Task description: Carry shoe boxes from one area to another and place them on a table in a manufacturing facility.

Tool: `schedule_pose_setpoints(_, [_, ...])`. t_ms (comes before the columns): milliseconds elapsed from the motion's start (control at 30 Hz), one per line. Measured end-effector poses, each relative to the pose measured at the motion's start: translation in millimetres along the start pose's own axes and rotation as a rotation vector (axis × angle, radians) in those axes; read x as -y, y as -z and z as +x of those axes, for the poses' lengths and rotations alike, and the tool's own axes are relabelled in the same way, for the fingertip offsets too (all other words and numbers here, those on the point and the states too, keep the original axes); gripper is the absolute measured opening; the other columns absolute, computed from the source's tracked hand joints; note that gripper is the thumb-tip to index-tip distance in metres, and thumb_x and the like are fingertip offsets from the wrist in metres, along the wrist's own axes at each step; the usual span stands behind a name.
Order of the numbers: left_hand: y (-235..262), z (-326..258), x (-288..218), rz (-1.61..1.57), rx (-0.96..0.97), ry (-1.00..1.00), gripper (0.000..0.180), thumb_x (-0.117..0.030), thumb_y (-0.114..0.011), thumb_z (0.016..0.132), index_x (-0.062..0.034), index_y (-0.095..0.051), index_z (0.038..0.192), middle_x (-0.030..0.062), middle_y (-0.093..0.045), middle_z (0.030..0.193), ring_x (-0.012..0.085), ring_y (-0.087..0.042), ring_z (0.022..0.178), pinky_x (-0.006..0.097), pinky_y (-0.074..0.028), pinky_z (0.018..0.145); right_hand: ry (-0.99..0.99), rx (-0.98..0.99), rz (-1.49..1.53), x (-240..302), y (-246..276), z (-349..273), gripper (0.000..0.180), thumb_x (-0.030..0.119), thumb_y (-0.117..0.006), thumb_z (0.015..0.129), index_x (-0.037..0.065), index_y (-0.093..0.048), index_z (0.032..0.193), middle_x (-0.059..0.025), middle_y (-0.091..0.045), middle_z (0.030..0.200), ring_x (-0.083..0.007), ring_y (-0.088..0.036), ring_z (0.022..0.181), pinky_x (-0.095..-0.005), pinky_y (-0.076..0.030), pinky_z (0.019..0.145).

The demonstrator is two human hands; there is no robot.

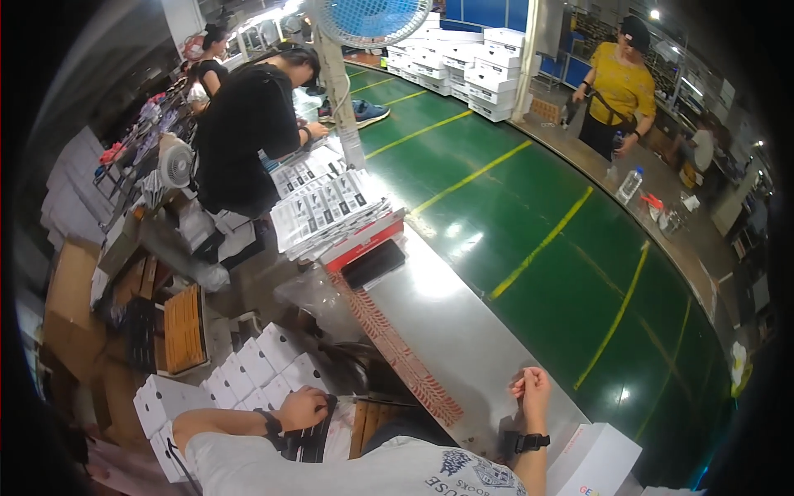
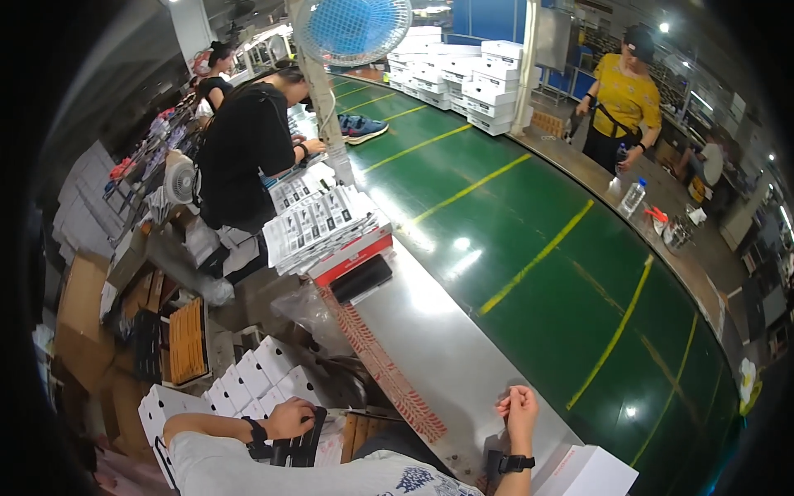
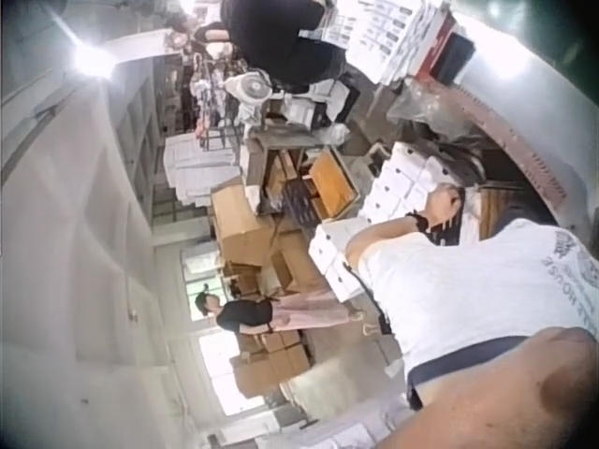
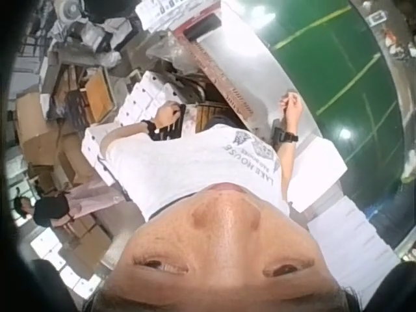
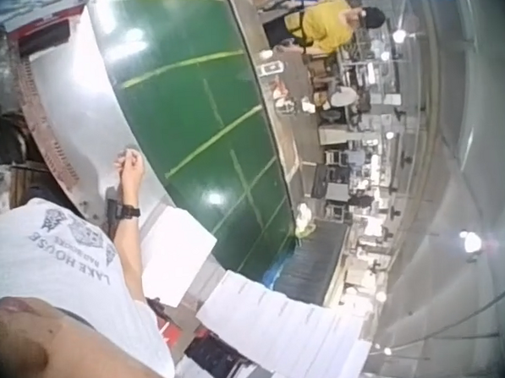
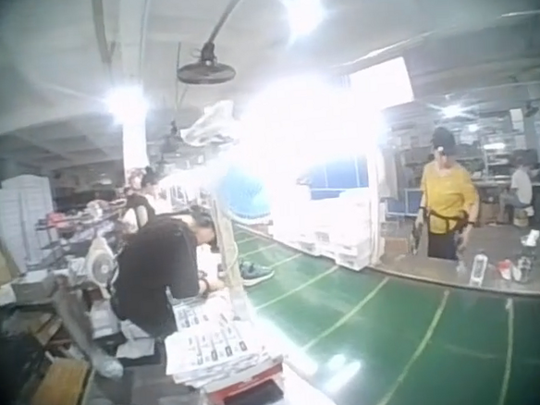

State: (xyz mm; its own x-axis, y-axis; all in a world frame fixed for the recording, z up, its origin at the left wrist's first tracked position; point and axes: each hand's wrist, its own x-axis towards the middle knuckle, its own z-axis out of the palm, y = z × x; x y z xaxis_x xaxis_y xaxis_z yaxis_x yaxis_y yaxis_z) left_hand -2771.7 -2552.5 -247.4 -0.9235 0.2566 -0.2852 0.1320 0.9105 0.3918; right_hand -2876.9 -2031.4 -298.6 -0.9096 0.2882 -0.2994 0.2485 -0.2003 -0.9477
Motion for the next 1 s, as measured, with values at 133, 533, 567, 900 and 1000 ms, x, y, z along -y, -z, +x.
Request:
schedule_pose_setpoints(133, [-1.2, 0.6, 2.1, -0.008, 0.014, -0.027, 0.021, -0.024, -0.062, 0.084, -0.0073, -0.073, 0.090, 0.0055, -0.069, 0.112, 0.0300, -0.061, 0.109, 0.041, -0.055, 0.089, 0.006, -0.029, 0.015, -0.9, 1.3, 1.9, 0.013, 0.017, -0.056, 0.102, 0.004, -0.058, 0.100, -0.0029, -0.061, 0.067, -0.0094, -0.058, 0.051, -0.0212, -0.046, 0.046])
schedule_pose_setpoints(533, [3.8, 3.1, -1.5, -0.018, 0.013, -0.028, 0.024, -0.023, -0.062, 0.083, -0.0043, -0.074, 0.091, 0.0074, -0.069, 0.111, 0.0300, -0.060, 0.107, 0.040, -0.053, 0.089, 0.021, -0.023, -0.027, -0.1, 0.4, 2.0, 0.013, 0.017, -0.055, 0.103, 0.004, -0.058, 0.101, -0.0032, -0.061, 0.068, -0.0104, -0.059, 0.050, -0.0209, -0.046, 0.045])
schedule_pose_setpoints(567, [3.7, 3.1, -1.1, -0.021, 0.024, -0.019, 0.024, -0.023, -0.061, 0.083, -0.0041, -0.074, 0.092, 0.0076, -0.069, 0.111, 0.0299, -0.060, 0.107, 0.040, -0.053, 0.090, 0.019, -0.021, -0.027, -0.4, 0.4, 2.0, 0.013, 0.017, -0.055, 0.103, 0.004, -0.058, 0.101, -0.0032, -0.061, 0.068, -0.0104, -0.059, 0.050, -0.0209, -0.046, 0.045])
schedule_pose_setpoints(900, [1.9, -0.5, -2.2, 0.003, 0.017, -0.010, 0.022, -0.023, -0.062, 0.084, -0.0058, -0.074, 0.090, 0.0053, -0.069, 0.113, 0.0300, -0.061, 0.110, 0.041, -0.055, 0.089, 0.017, -0.025, -0.043, 6.1, -2.1, -1.1, 0.014, 0.018, -0.055, 0.103, 0.005, -0.058, 0.100, -0.0027, -0.061, 0.068, -0.0093, -0.058, 0.051, -0.0203, -0.046, 0.046])
schedule_pose_setpoints(1000, [1.8, 0.7, -1.3, -0.003, 0.035, -0.006, 0.022, -0.024, -0.062, 0.085, -0.0066, -0.074, 0.090, 0.0050, -0.069, 0.114, 0.0295, -0.060, 0.112, 0.041, -0.055, 0.090, 0.022, -0.024, -0.040, 4.4, -1.2, -1.7, 0.014, 0.018, -0.055, 0.103, 0.005, -0.058, 0.100, -0.0024, -0.061, 0.068, -0.0092, -0.058, 0.051, -0.0202, -0.046, 0.046])
